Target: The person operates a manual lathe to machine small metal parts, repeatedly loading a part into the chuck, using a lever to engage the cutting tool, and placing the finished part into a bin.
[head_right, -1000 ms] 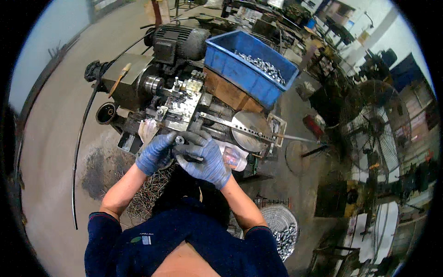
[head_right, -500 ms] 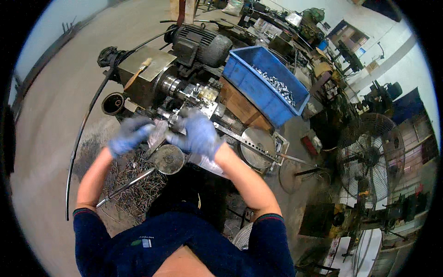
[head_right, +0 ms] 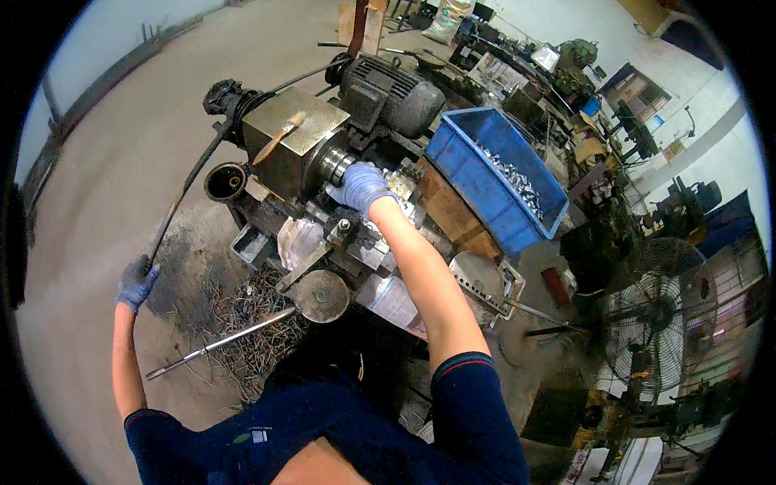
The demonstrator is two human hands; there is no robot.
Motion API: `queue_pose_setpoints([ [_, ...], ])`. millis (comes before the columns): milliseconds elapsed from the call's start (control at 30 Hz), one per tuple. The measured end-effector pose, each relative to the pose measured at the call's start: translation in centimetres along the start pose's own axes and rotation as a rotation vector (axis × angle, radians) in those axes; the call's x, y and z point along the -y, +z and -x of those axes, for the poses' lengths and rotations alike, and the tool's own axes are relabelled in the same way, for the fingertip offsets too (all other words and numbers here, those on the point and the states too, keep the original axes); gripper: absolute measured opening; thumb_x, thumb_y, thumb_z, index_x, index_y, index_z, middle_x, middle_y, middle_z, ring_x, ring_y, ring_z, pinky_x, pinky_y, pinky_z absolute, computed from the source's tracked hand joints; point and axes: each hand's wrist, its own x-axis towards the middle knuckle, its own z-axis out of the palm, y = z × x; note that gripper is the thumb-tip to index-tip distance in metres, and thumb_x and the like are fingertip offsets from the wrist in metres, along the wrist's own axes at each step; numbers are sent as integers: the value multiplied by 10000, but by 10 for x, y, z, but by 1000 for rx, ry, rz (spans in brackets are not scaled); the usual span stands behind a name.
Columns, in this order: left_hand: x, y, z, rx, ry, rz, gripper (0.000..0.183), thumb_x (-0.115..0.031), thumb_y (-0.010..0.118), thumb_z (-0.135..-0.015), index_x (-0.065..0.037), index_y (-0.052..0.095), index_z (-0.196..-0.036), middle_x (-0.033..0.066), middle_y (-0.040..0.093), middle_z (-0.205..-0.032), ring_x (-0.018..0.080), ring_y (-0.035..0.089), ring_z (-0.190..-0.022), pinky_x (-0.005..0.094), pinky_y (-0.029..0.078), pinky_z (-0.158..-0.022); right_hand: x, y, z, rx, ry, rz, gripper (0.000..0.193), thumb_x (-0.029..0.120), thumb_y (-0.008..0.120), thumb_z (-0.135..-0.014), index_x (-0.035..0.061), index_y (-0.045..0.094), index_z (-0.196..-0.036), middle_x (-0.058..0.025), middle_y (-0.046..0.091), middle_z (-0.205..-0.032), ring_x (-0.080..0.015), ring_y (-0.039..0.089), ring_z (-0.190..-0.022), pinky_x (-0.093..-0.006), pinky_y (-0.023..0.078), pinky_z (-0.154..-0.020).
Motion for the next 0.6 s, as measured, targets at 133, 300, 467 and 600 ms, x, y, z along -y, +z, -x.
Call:
queue_pose_setpoints([
  [133, 1, 24, -19, -44, -1, 37, 416, -416, 567, -820, -61, 597, -1036, 203, 627, -890, 383, 590, -851, 460, 460, -739, -9, 15, -12, -76, 3, -135, 478, 502, 665, -689, 61, 675, -872, -189, 657, -840, -343, 632, -812, -394, 503, -752],
  [300, -2, 40, -37, -215, 89, -167, 253, -285, 569, -802, -64, 601, -919, 193, 620, -789, 389, 589, -775, 473, 461, -687, 0, -1, -18, -80, 106, -228, 527, 463, 726, -657, 0, 631, -890, -188, 658, -790, -349, 636, -769, -385, 510, -706],
  [467, 76, 13, -124, -265, 143, -437, 120, -141, 544, -770, -78, 597, -857, 162, 619, -733, 359, 606, -683, 451, 480, -621, -27, 24, -30, -178, 103, -362, 557, 505, 696, -651, -16, 655, -841, -223, 642, -822, -359, 625, -801, -391, 507, -720],
  [600, 103, 15, -147, -290, 127, -518, 102, -111, 539, -764, -80, 596, -842, 156, 626, -739, 347, 609, -659, 449, 481, -611, -10, -2, -24, 25, 130, -270, 507, 517, 684, -660, 53, 684, -866, -218, 645, -921, -352, 629, -825, -386, 506, -745],
])
